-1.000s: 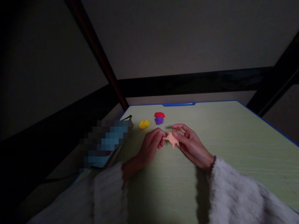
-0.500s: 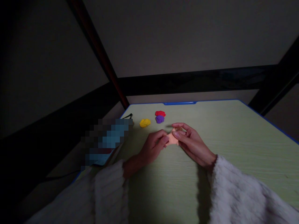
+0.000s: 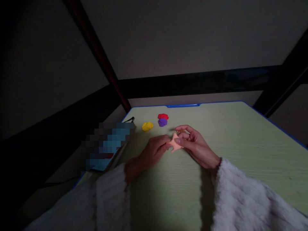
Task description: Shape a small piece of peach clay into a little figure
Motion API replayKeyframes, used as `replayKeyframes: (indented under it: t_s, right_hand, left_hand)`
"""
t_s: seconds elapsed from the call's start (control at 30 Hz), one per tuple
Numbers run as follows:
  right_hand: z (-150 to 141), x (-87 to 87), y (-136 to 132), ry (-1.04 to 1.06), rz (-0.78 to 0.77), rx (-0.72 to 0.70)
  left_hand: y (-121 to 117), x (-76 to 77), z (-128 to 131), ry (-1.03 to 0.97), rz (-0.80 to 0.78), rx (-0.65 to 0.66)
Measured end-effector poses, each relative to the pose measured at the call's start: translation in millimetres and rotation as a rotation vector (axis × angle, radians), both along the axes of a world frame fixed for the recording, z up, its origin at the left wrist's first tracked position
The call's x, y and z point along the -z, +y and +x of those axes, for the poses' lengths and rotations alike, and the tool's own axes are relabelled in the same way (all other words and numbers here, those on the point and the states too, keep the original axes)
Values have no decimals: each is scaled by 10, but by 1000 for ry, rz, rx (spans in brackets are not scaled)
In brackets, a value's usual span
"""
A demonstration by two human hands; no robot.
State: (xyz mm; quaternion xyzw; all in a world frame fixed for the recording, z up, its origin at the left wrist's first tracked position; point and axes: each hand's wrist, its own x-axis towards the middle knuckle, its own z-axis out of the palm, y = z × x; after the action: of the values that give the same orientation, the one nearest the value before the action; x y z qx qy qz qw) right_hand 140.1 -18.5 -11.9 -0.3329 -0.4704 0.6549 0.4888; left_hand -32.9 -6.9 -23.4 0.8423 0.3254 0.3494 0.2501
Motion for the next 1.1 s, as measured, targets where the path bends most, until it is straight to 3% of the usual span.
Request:
replayKeyframes:
  t_s: [0.3,0.47,0.6,0.7,0.9,1.1]
  right_hand:
    - [-8,0,4,-44,68,6]
    - [-11,21,19,-35,130,92]
    - [-12,20,22,-60,151,62]
    - [-13,14,27,-116,160,64]
    - [-22,43,37,-45,90,108]
    - [-1,37,14,38,-59,-19]
  left_hand:
    - [-17,-57,27,-1,-49,23]
    - [0,-71,62,-231,-281,-9]
    - [64,-47,90,-466,-507,41]
    - [105,-43,96,-543,-592,41]
    - [124,-38,71,-488,-566,26]
    - [116,-39,70,-541,-499,-120]
